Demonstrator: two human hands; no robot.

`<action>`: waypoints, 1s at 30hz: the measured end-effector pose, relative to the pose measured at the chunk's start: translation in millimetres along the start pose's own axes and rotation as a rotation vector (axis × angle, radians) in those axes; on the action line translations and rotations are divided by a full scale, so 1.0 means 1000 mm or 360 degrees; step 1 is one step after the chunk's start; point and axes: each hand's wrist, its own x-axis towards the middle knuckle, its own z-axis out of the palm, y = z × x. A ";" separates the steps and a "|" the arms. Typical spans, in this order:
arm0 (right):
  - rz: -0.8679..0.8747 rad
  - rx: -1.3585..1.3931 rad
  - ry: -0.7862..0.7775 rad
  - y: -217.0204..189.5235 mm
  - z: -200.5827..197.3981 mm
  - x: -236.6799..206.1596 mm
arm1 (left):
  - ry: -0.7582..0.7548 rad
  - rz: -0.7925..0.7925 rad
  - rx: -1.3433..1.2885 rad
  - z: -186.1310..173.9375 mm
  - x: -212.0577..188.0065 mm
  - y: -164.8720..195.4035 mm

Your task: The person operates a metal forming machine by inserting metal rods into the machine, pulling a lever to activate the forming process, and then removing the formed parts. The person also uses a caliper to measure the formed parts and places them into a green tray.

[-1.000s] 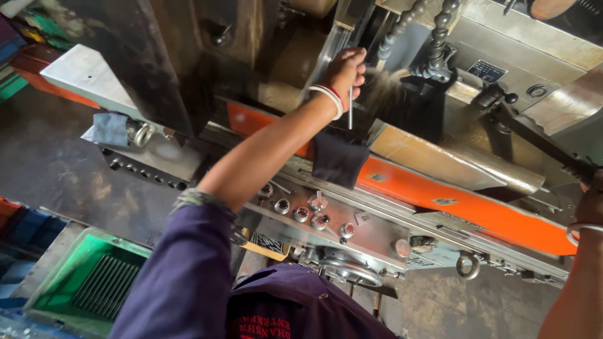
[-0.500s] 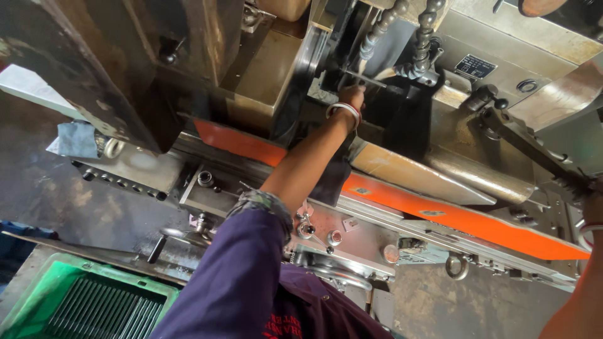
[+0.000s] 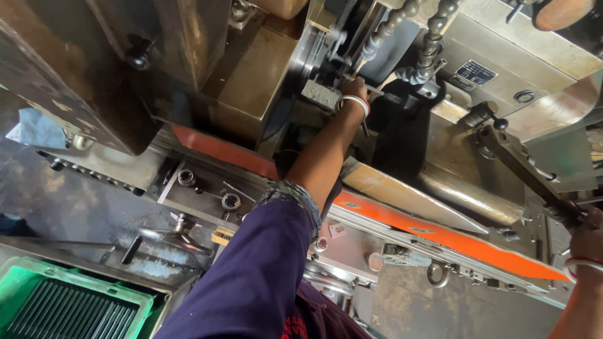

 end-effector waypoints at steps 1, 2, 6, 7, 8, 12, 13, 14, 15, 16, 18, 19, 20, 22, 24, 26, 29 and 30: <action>0.0006 -0.0030 0.0011 -0.002 -0.001 -0.001 | 0.0010 -0.0009 -0.0002 0.000 0.003 -0.002; 0.0002 -0.0054 0.0012 -0.003 -0.002 -0.002 | 0.0013 -0.0014 0.0003 0.001 0.006 -0.003; -0.0035 -0.0094 -0.0005 0.000 -0.002 -0.005 | 0.0011 -0.0040 0.0009 0.003 0.016 -0.004; -0.0039 -0.0064 0.0002 0.003 0.000 -0.005 | 0.0011 -0.0045 0.0011 0.003 0.018 -0.003; -0.0018 -0.0091 -0.0002 0.007 0.002 -0.004 | 0.0012 -0.0047 0.0015 0.003 0.020 -0.002; 0.0120 -0.0226 -0.0034 0.018 0.013 0.000 | 0.0000 -0.0065 0.0031 -0.001 0.024 -0.002; 0.0143 -0.0172 -0.0034 0.020 0.015 0.000 | -0.0036 -0.0121 -0.0068 -0.002 0.023 -0.003; 0.0102 -0.0199 -0.0031 0.022 0.017 0.000 | -0.0090 -0.0199 -0.0186 -0.005 0.022 -0.004; 0.0060 -0.0226 -0.0028 0.022 0.018 0.000 | -0.0166 -0.0301 -0.0377 -0.007 0.019 -0.007; 0.0040 -0.0226 -0.0038 0.022 0.019 -0.001 | -0.0195 -0.0339 -0.0356 -0.009 0.018 -0.009; 0.0025 -0.0243 -0.0056 0.020 0.021 -0.003 | -0.0245 -0.0421 -0.0315 -0.012 0.016 -0.012; 0.0029 -0.0245 -0.0059 0.019 0.023 -0.003 | -0.0246 -0.0467 -0.0303 -0.012 0.016 -0.012; 0.0019 -0.0254 -0.0067 0.018 0.025 -0.003 | -0.0251 -0.0505 -0.0294 -0.012 0.017 -0.012; 0.0030 -0.0261 -0.0074 0.017 0.026 -0.003 | -0.0235 -0.0497 -0.0260 -0.011 0.022 -0.012; 0.0027 -0.0269 -0.0090 0.016 0.027 -0.002 | -0.0190 -0.0412 -0.0212 -0.009 0.027 -0.013; 0.0029 -0.0286 -0.0105 0.016 0.028 -0.001 | -0.0197 -0.0432 -0.0272 -0.008 0.031 -0.013; 0.0024 -0.0307 -0.0131 0.016 0.028 0.002 | -0.0212 -0.0436 -0.0221 -0.009 0.036 -0.013; 0.0022 -0.0310 -0.0137 0.016 0.028 0.003 | -0.0218 -0.0433 -0.0180 -0.010 0.036 -0.012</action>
